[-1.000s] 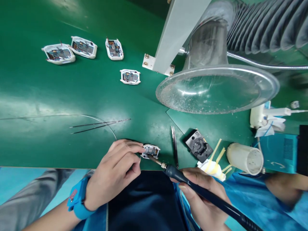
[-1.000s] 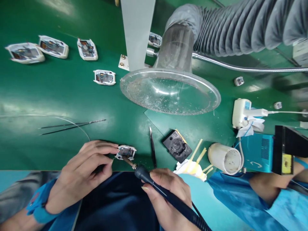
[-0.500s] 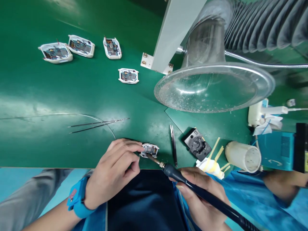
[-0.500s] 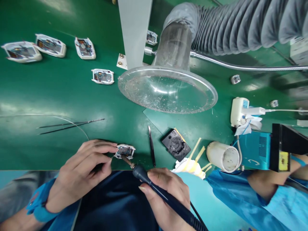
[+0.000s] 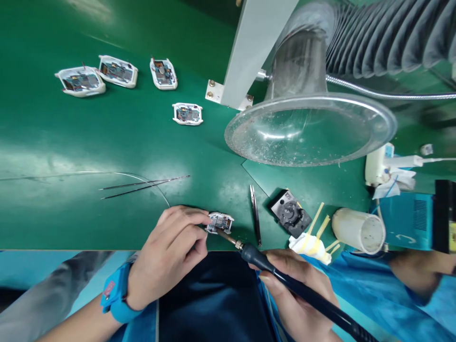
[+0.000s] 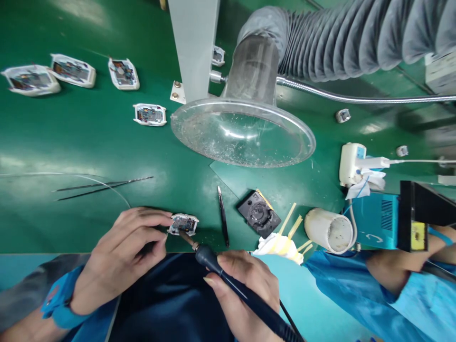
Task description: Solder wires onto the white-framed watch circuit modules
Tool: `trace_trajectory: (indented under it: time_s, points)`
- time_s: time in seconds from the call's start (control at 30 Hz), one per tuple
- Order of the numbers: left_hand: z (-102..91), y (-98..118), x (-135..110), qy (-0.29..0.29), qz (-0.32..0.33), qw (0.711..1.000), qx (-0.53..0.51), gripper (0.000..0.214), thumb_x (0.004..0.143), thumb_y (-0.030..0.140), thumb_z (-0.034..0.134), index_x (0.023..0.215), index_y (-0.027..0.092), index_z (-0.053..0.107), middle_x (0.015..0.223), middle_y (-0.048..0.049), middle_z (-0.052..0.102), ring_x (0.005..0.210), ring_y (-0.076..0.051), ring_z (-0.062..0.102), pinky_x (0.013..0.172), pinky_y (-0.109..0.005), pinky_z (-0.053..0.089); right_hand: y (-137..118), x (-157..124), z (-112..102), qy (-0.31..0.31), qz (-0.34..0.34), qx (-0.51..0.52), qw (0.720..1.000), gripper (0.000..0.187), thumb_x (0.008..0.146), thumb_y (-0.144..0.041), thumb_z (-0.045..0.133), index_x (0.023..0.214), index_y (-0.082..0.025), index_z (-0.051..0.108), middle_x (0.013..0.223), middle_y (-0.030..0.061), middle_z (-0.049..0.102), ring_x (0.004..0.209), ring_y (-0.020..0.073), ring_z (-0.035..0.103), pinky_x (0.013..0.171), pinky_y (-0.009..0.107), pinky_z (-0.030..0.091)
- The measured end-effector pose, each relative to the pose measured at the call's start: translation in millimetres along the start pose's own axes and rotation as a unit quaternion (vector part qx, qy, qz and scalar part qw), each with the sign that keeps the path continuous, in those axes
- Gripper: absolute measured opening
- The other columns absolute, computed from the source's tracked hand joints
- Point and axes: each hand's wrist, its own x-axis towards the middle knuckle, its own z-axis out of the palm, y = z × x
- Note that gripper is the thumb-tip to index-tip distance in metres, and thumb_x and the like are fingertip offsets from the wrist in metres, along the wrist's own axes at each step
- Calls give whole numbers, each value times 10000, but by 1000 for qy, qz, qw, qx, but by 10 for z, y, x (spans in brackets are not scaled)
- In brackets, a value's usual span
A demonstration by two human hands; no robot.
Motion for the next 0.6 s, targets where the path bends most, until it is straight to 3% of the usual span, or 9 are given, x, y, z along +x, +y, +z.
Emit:
trace_trajectory:
  time_s: [0.37, 0.5, 0.6]
  points:
    - [7, -3, 6, -5, 2, 1000, 8, 175, 909, 20, 629, 880, 188, 592, 1059, -47, 742, 1017, -202, 722, 910, -387, 538, 30, -101, -90, -130, 44, -25, 990, 269, 1030, -460, 572, 990, -300, 784, 998, -2, 838, 886, 208, 824, 775, 251, 678]
    - [13, 6, 9, -3, 5, 1000, 7, 177, 904, 19, 636, 890, 191, 597, 1051, -42, 744, 1012, -200, 729, 912, -387, 540, 6, -110, -62, -108, 38, -25, 993, 278, 1037, -463, 562, 1022, -290, 778, 969, 6, 836, 858, 199, 823, 744, 236, 671]
    - [-42, 23, 15, 9, -29, 999, -26, 179, 920, 27, 616, 906, 204, 596, 1043, -31, 745, 1018, -186, 733, 903, -356, 558, 35, -130, -41, -74, 10, 5, 997, 259, 1044, -410, 563, 991, -271, 775, 909, 21, 831, 816, 197, 819, 711, 241, 671]
